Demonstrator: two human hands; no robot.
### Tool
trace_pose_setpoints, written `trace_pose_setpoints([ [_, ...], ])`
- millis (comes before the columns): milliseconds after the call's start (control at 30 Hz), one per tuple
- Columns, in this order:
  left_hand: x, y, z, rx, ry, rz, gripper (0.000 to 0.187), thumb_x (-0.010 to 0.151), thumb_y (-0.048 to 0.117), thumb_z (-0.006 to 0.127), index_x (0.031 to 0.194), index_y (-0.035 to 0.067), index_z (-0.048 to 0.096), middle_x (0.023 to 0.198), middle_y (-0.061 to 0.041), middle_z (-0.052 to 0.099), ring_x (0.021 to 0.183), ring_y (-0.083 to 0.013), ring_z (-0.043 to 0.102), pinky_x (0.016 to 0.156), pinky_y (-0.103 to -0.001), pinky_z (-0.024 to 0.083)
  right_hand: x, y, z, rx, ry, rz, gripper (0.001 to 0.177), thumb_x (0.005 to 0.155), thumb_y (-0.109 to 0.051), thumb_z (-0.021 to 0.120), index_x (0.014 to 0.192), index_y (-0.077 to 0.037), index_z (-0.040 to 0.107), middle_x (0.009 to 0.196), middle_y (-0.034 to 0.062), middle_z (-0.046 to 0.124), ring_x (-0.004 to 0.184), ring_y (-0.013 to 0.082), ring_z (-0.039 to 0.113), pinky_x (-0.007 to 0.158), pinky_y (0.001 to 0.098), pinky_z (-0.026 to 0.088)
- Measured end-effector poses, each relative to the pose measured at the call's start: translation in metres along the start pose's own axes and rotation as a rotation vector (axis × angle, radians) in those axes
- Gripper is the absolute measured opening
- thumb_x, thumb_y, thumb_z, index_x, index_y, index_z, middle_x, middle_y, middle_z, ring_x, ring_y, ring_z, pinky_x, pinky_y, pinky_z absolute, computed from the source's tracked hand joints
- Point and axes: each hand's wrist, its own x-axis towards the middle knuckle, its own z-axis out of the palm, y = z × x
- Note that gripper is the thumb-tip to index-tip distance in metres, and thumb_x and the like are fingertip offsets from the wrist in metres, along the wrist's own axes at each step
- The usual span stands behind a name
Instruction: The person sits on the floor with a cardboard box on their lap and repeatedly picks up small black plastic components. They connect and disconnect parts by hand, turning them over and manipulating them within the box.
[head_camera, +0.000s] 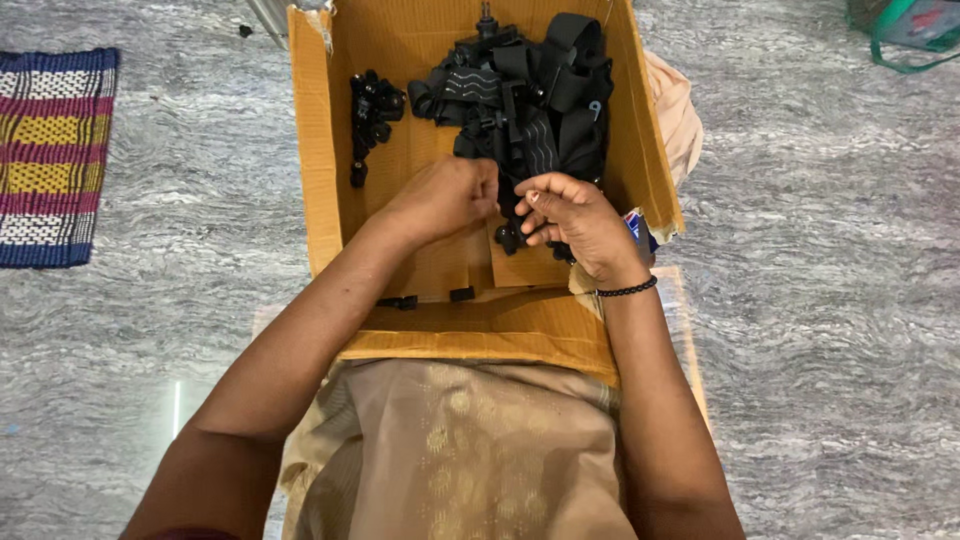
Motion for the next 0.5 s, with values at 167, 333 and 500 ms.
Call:
trace_pose_setpoints([
  [167, 0.001, 0.012, 0.028, 0.325, -0.245, 0.073, 0.044, 0.071, 0.036, 0.089, 0.1, 0.009, 0.07, 0.092, -0.01, 0.072, 0.088, -0.0285, 0.07, 0.075, -0.045, 0.056, -0.001, 0.002, -0.001, 0.0, 0.0, -0.043, 0.023, 0.103, -0.016, 0.062, 0.119, -0.002, 0.068, 0.099, 0.0049, 0.069, 0.081, 0.0109, 0.065, 0.071, 0.0269, 0.057],
  [333, 0.0, 0.023, 0.02, 0.352, -0.337, 0.031, 0.029, 0.079, 0.037, 0.081, 0.094, 0.013, 0.074, 0.089, -0.007, 0.075, 0.087, -0.0259, 0.072, 0.077, -0.042, 0.055, -0.001, 0.0, 0.001, -0.004, 0.022, -0.035, 0.022, 0.102, -0.016, 0.062, 0.118, -0.001, 0.068, 0.098, 0.0051, 0.069, 0.08, 0.0113, 0.066, 0.072, 0.0278, 0.057],
  [500, -0.008, 0.023, -0.009, -0.017, -0.133, -0.014, 0.04, 0.081, 0.048, 0.077, 0.088, 0.009, 0.072, 0.077, -0.009, 0.071, 0.073, -0.0253, 0.07, 0.067, -0.042, 0.052, 0.001, 0.001, 0.002, 0.123, 0.024, 0.013, 0.032, 0.103, -0.031, 0.059, 0.115, -0.003, 0.068, 0.093, 0.0042, 0.067, 0.081, 0.0118, 0.067, 0.07, 0.0311, 0.061],
])
